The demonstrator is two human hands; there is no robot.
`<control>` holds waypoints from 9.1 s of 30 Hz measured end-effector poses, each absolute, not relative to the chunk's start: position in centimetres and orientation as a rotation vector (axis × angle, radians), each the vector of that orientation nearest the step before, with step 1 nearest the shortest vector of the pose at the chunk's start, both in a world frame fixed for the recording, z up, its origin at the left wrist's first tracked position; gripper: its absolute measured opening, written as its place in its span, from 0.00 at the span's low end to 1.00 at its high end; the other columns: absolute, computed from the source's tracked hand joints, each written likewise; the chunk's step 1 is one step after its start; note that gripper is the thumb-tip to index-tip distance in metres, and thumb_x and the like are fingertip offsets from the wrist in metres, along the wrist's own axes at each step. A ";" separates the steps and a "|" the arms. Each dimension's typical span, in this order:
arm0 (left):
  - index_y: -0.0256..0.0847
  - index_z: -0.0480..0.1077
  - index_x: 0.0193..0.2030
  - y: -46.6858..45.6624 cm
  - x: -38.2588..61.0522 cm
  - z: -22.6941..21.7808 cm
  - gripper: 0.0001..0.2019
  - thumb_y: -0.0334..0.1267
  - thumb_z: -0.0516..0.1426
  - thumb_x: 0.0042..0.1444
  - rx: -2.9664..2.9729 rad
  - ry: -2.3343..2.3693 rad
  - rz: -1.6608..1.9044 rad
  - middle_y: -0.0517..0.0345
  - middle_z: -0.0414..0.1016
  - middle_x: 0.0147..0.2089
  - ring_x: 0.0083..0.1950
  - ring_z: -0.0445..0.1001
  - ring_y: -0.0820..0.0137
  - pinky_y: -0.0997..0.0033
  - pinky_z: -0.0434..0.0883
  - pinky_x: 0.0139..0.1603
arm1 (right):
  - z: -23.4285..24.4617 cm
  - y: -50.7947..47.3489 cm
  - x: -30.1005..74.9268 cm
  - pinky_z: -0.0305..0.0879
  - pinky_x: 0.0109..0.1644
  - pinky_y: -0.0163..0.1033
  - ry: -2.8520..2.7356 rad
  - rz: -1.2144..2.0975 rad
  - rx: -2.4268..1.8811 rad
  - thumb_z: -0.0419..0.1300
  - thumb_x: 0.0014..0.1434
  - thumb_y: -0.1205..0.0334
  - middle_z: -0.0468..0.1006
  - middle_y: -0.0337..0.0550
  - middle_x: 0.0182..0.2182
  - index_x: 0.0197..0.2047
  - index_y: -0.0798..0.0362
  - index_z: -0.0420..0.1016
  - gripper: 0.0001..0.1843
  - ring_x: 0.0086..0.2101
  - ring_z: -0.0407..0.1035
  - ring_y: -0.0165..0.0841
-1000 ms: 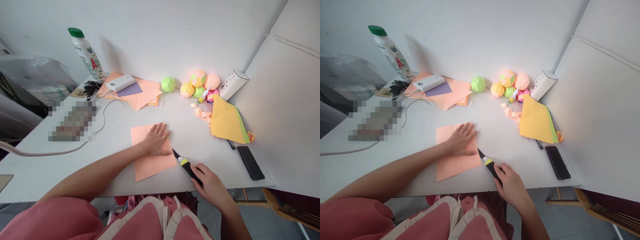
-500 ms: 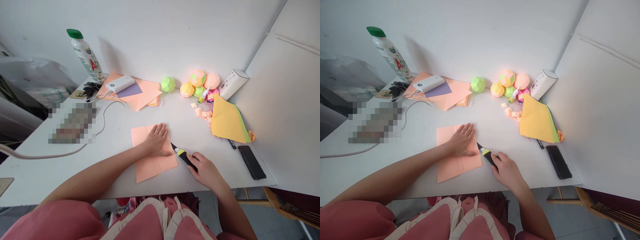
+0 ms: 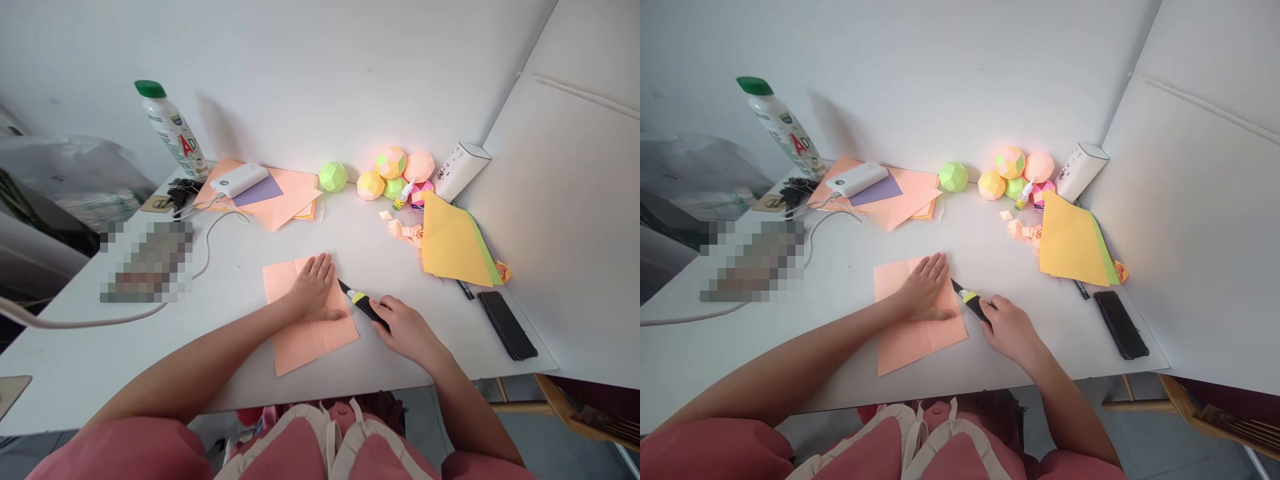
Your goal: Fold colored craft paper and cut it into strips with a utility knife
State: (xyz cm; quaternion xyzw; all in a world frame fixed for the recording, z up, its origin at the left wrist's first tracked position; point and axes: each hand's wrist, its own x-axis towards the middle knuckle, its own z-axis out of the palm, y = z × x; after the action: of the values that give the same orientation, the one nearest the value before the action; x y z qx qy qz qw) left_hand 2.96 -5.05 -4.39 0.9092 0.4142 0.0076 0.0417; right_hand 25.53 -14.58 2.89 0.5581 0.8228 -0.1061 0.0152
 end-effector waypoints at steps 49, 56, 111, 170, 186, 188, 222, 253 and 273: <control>0.40 0.75 0.42 -0.8 -1.1 -0.9 0.18 0.38 0.66 0.40 1.297 1.326 1.059 0.57 0.74 0.35 0.44 0.73 0.60 0.58 0.70 0.50 | 0.3 -7.9 28.6 0.73 0.50 0.51 3.109 -0.524 1.640 0.54 0.63 0.59 0.75 0.48 0.49 0.59 0.44 0.70 0.20 0.48 0.69 0.40; 0.39 0.64 0.26 3.6 -5.0 -0.5 0.09 0.31 0.61 0.51 0.731 1.316 1.407 0.65 0.62 0.22 0.21 0.62 0.79 0.81 0.61 0.19 | -0.4 -7.5 29.1 0.71 0.51 0.50 2.964 -0.259 1.852 0.53 0.62 0.63 0.75 0.48 0.46 0.57 0.48 0.73 0.21 0.48 0.68 0.40; 0.31 0.60 0.64 -6.6 2.2 -4.4 0.41 0.64 0.54 0.54 2.757 1.107 0.319 0.34 0.60 0.65 0.68 0.54 0.44 0.45 0.58 0.65 | -0.2 -10.6 24.0 0.50 0.70 0.53 3.245 -1.130 1.445 0.44 0.70 0.51 0.53 0.48 0.68 0.70 0.47 0.50 0.28 0.67 0.46 0.38; 0.32 0.65 0.54 -2.8 0.9 -5.3 0.22 0.47 0.46 0.63 2.761 1.142 0.363 0.34 0.53 0.70 0.72 0.50 0.49 0.47 0.55 0.68 | -0.9 -19.9 25.2 0.67 0.47 0.54 3.182 -0.144 1.359 0.52 0.60 0.63 0.74 0.57 0.48 0.38 0.53 0.70 0.07 0.48 0.65 0.46; 0.39 0.62 0.46 -1.5 0.6 -5.2 0.08 0.37 0.46 0.63 2.677 1.079 0.584 0.39 0.68 0.60 0.68 0.60 0.58 0.50 0.64 0.65 | -2.4 -2.8 20.0 0.64 0.48 0.48 3.018 -0.083 1.410 0.54 0.62 0.62 0.73 0.52 0.51 0.42 0.55 0.70 0.08 0.43 0.65 0.42; 0.39 0.62 0.44 -1.5 0.7 -5.0 0.07 0.36 0.46 0.63 2.695 1.065 0.610 0.38 0.69 0.60 0.67 0.62 0.58 0.50 0.64 0.65 | -2.5 -2.7 19.9 0.64 0.48 0.48 3.016 -0.074 1.398 0.53 0.62 0.63 0.72 0.53 0.54 0.44 0.56 0.70 0.09 0.45 0.66 0.42; 0.37 0.69 0.47 -4.4 1.9 -3.3 0.12 0.35 0.48 0.63 2.854 0.828 0.457 0.45 0.69 0.48 0.59 0.65 0.55 0.51 0.67 0.58 | -1.8 -10.2 30.9 0.68 0.49 0.52 2.804 0.018 2.053 0.49 0.65 0.62 0.76 0.53 0.45 0.57 0.54 0.72 0.20 0.44 0.68 0.44; 0.39 0.70 0.43 -4.6 2.4 -3.6 0.12 0.37 0.46 0.64 2.874 0.915 0.400 0.45 0.70 0.48 0.60 0.65 0.54 0.49 0.67 0.58 | 1.0 -28.6 33.6 0.72 0.52 0.45 2.777 -0.607 2.071 0.55 0.65 0.63 0.74 0.44 0.53 0.61 0.40 0.66 0.22 0.53 0.67 0.39; 0.23 0.53 0.67 -9.2 4.4 -5.0 0.47 0.66 0.46 0.57 2.766 1.208 0.257 0.26 0.46 0.71 0.72 0.40 0.36 0.39 0.44 0.67 | 2.8 -29.0 30.2 0.75 0.42 0.40 2.799 -0.501 1.891 0.54 0.64 0.68 0.74 0.53 0.47 0.60 0.49 0.65 0.21 0.47 0.72 0.39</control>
State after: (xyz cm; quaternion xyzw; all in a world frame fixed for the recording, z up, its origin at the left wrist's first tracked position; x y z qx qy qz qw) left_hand 4.37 -9.23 -5.03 0.9117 0.3982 0.0846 0.0562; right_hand 30.23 -28.97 2.84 0.5486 0.8120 -0.1454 -0.1360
